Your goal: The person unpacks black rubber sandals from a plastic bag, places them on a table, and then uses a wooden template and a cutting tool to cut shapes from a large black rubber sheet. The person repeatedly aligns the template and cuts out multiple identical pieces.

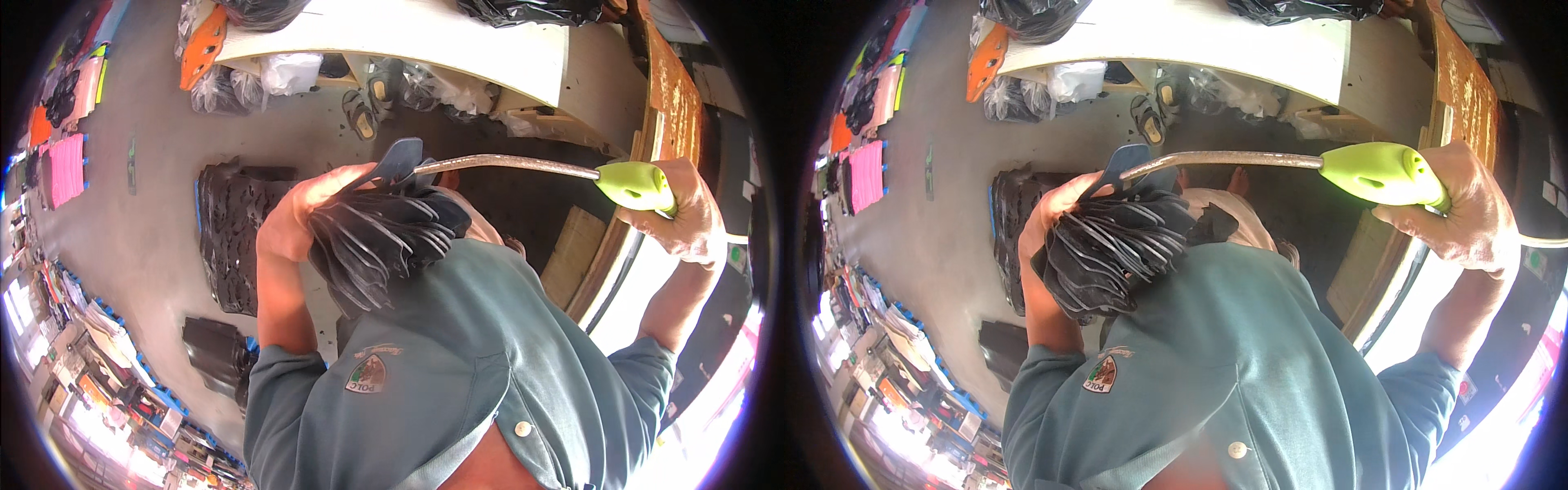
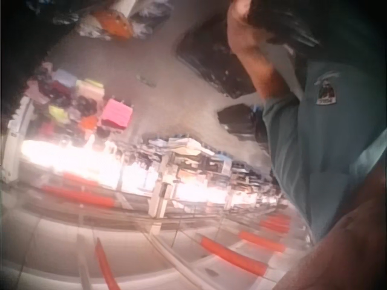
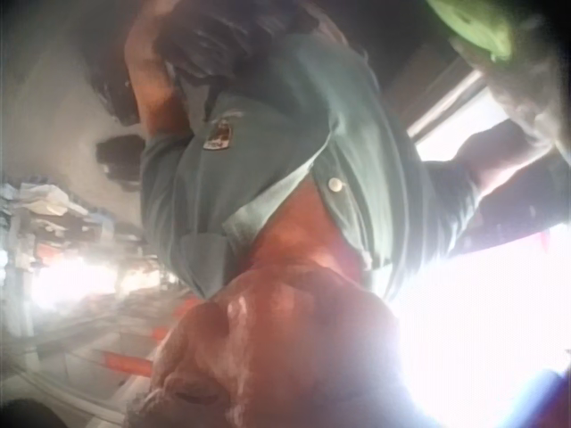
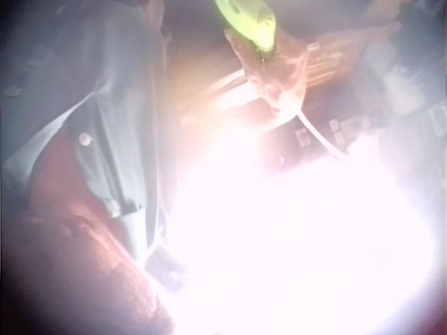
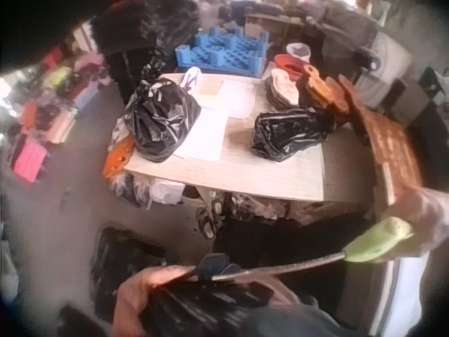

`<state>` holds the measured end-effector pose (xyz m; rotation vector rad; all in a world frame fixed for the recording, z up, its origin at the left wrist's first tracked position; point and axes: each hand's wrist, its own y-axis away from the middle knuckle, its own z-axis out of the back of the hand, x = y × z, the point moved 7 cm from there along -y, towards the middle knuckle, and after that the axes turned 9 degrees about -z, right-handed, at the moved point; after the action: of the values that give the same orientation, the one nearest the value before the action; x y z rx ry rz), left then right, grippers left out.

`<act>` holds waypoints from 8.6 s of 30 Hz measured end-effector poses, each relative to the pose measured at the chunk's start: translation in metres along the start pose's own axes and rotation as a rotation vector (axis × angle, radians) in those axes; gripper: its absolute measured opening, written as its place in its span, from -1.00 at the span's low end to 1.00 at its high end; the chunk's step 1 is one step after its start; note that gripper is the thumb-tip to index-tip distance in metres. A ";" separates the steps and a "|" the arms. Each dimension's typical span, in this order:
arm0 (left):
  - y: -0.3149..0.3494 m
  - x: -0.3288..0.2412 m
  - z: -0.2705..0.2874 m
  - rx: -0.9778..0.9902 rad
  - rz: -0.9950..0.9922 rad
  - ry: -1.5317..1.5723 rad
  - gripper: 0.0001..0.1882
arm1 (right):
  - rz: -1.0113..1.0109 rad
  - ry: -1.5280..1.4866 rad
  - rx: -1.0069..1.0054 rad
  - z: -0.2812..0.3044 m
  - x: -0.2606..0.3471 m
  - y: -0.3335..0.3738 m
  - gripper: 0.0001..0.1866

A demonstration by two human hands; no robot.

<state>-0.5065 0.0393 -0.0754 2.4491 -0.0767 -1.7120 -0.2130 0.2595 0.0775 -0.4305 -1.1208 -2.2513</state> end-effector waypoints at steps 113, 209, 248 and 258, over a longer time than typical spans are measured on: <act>-0.440 0.000 -0.165 0.385 0.119 -0.514 -0.44 | 0.336 -2.553 -0.187 0.045 -0.202 -0.221 -0.53; -0.349 0.004 -0.122 -0.464 -0.117 -0.257 -0.87 | -0.021 -2.376 -0.536 0.039 -0.274 -0.345 -0.72; -0.359 0.045 -0.116 -0.232 -0.013 0.264 -0.81 | -0.221 0.167 -0.284 0.069 -0.247 -0.276 -0.38; -0.355 0.047 -0.120 -0.113 0.061 -0.137 -0.87 | -0.221 -0.778 -0.325 0.114 -0.256 -0.294 -0.65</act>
<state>-0.3938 0.3948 -0.1335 2.2252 -0.0679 -1.8044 -0.1945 0.5828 -0.1683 -1.4711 -1.1864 -2.5361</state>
